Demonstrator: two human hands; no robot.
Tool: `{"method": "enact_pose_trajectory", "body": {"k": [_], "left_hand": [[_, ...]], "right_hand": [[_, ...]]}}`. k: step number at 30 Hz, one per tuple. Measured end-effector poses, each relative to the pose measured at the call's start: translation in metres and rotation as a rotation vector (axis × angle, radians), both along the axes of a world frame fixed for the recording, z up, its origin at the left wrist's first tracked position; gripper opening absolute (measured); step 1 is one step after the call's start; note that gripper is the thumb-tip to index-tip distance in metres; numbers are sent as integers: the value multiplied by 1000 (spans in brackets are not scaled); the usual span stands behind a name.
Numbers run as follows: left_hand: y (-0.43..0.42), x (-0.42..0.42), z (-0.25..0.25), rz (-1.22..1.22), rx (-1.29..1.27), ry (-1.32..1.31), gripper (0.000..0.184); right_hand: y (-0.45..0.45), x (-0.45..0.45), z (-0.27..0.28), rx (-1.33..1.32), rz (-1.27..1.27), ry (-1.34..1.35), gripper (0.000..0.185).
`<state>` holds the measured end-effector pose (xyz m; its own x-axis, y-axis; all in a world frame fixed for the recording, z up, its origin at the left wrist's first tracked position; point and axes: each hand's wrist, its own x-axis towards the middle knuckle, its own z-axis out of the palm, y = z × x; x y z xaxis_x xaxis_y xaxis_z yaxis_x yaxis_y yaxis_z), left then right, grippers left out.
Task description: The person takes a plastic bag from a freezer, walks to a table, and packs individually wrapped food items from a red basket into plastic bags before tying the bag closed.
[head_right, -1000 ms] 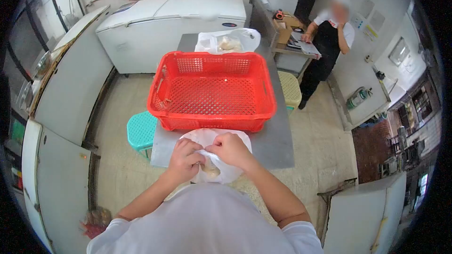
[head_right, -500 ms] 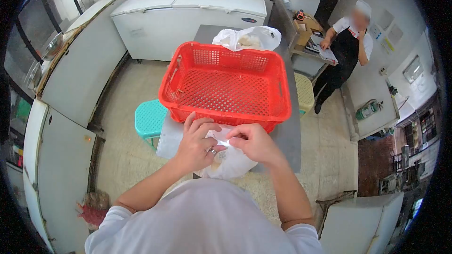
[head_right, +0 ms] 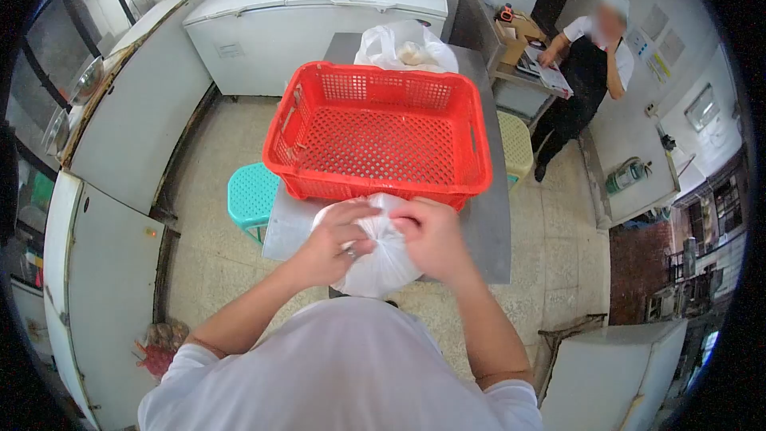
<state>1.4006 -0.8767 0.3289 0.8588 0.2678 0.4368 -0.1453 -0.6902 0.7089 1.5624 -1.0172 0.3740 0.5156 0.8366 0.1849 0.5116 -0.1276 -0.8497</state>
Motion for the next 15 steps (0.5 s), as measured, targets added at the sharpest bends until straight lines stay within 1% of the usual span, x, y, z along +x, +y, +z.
{"method": "enact_pose_trajectory", "body": {"k": [1, 2, 4, 5, 7, 8, 11, 12, 14, 15], "left_hand": [[-6, 10, 5, -65, 45, 5, 6], [-8, 17, 3, -88, -106, 137, 9], [-2, 18, -8, -31, -256, 170, 8], [2, 19, -13, -2, -331, 186, 7], [5, 19, -28, -4, -401, 124, 4], [6, 17, -34, -7, -438, 100, 7], [7, 23, -30, -24, -127, -51, 11], [7, 23, -30, 35, -125, -96, 12], [8, 19, -33, 159, -120, -185, 15], [10, 16, -36, 150, -66, -144, 16]], "right_hand": [[4, -6, 6, 62, 91, -145, 10], [3, -6, 3, 69, 33, -95, 11], [7, -2, -14, 91, -82, 2, 12], [3, 5, -24, 71, -97, 91, 13], [-10, 24, -47, 22, -120, 271, 16], [-8, 22, -57, -80, 60, 238, 18], [7, 3, -94, -33, 152, 120, 18], [7, -1, -79, -60, 87, 161, 18], [4, 1, -88, -118, -4, 274, 17], [5, 0, -89, -144, -52, 331, 17]]}}
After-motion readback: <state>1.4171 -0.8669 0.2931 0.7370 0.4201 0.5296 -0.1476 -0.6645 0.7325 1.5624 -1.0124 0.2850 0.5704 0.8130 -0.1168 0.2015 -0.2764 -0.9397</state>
